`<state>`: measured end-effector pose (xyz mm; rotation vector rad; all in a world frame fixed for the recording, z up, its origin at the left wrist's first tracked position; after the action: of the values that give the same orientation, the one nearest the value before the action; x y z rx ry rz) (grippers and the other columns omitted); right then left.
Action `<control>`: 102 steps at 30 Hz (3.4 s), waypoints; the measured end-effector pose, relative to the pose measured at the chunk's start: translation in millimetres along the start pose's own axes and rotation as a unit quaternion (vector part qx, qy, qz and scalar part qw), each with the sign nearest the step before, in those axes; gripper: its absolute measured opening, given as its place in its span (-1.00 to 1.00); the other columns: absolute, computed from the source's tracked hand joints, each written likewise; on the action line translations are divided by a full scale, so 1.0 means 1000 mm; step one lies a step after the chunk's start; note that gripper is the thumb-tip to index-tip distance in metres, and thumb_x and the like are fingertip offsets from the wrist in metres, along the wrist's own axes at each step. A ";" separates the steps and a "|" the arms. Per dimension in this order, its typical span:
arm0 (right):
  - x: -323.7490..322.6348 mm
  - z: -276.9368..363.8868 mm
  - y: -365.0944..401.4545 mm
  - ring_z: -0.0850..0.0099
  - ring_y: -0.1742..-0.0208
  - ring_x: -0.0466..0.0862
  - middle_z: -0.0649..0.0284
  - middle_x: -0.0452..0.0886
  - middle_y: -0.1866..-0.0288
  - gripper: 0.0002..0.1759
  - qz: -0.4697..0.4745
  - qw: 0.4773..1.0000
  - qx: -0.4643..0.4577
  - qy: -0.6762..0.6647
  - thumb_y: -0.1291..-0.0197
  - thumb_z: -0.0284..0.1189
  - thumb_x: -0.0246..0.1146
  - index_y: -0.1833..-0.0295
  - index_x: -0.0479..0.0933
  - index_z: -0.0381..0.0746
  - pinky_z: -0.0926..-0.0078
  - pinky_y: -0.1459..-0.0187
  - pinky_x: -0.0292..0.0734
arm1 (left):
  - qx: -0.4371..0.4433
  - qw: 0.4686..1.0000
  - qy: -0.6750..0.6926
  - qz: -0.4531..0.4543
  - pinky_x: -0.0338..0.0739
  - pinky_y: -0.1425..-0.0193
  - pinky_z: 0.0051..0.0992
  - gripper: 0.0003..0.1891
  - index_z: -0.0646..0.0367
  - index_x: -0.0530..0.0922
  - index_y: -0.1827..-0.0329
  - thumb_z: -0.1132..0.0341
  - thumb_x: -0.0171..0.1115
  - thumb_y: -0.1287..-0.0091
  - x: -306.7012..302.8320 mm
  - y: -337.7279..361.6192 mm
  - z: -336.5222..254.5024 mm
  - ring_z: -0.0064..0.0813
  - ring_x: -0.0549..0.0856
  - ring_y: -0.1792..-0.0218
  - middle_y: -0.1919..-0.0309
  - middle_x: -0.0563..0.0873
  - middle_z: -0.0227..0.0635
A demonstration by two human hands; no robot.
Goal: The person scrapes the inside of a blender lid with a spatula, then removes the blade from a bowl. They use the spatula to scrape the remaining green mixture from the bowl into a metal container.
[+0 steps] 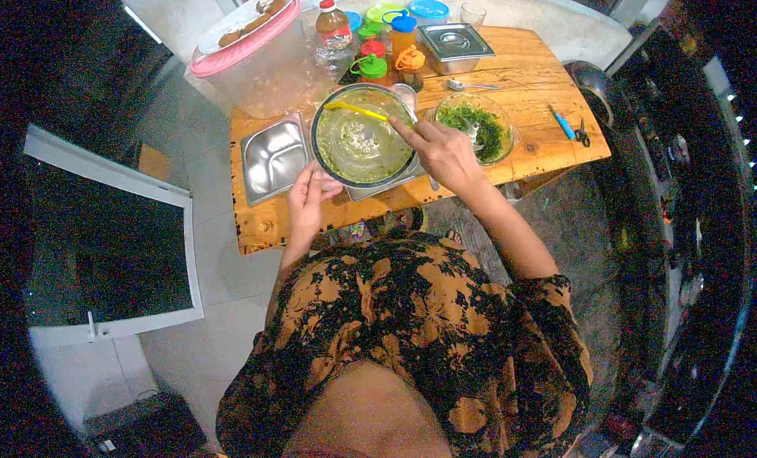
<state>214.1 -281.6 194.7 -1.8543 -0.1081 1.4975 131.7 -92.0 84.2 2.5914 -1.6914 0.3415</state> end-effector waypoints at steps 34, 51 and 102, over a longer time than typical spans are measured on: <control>-0.027 -0.010 -0.001 0.47 0.49 0.52 0.39 0.48 0.41 -0.37 -0.049 0.996 -0.054 0.043 0.10 -0.48 0.13 -0.20 0.47 0.11 0.51 0.49 0.47 | -0.062 0.993 -0.017 0.099 0.67 0.23 -0.50 -0.60 0.40 0.32 -0.22 0.30 -0.09 -0.44 -0.003 -0.022 -0.012 -0.52 0.66 0.38 0.37 0.58 -0.31; -0.027 0.011 -0.012 0.49 0.40 0.54 0.45 0.57 0.26 -0.41 0.013 0.982 -0.171 0.075 0.15 -0.44 0.16 -0.13 0.52 0.17 0.57 0.40 0.52 | -0.060 0.988 -0.060 0.129 0.66 0.22 -0.51 -0.63 0.39 0.35 -0.20 0.33 -0.07 -0.44 -0.010 -0.040 -0.030 -0.58 0.64 0.38 0.33 0.61 -0.33; -0.018 -0.014 -0.019 0.46 0.46 0.50 0.43 0.44 0.48 -0.43 -0.010 0.989 -0.144 0.036 0.11 -0.46 0.14 -0.14 0.51 0.12 0.52 0.48 0.47 | -0.041 0.993 -0.029 0.109 0.70 0.24 -0.47 -0.64 0.37 0.37 -0.19 0.32 -0.10 -0.44 0.001 -0.037 -0.017 -0.54 0.66 0.26 0.15 0.61 -0.27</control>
<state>227.9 -283.5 221.1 -2.1272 -0.3222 1.4592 162.8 -75.4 104.4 2.3863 -1.9685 0.1986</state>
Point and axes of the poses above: each hand's wrist, its own y-axis away from the middle knuckle, its own x-axis out of the palm, z = x × y, the point moved 9 cm from there along -y, towards the middle knuckle
